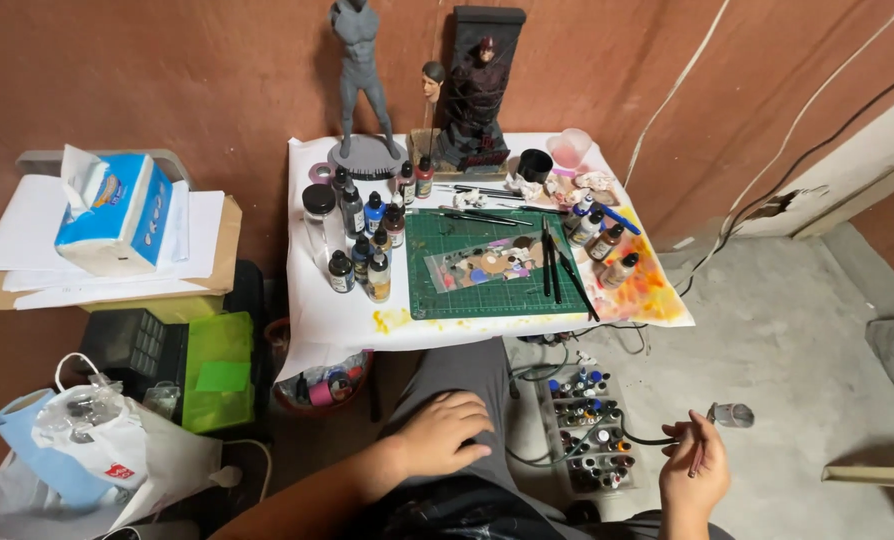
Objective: A person uses an airbrush to paint a detailed figure statue of a character on a base at a workspace.
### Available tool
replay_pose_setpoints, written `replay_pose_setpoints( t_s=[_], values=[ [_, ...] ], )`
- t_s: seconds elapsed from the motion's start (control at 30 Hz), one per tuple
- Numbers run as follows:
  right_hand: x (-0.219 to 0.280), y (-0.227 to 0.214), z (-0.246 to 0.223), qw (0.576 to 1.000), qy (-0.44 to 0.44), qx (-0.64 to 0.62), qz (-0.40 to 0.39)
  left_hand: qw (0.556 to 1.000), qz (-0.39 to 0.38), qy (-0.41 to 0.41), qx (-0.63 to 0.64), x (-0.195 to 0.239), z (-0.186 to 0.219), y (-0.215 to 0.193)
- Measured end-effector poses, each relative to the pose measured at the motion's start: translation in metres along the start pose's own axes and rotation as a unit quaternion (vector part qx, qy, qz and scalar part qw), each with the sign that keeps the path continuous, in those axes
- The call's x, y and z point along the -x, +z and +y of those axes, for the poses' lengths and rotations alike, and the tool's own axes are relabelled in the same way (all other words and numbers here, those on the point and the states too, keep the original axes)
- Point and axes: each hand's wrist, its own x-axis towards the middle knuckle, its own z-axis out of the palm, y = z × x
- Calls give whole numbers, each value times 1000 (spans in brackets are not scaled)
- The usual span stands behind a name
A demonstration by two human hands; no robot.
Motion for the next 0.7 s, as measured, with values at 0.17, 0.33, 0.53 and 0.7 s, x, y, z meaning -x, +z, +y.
replay_pose_setpoints(
  t_s=[0.17, 0.33, 0.53, 0.7],
  values=[
    [4, 24, 13, 999, -30, -23, -9, 1000, -17, 22, -5, 18, -7, -24],
    [8, 47, 22, 999, -30, -45, -3, 993, -69, 66, 64, 24, -25, -38],
    [9, 54, 65, 999, 3, -45, 3, 981, -65, 152, 103, 7, -48, -20],
    [3, 63, 83, 999, -18, 5, 42, 972, -69, 169, 149, -9, -52, -12]
  ],
)
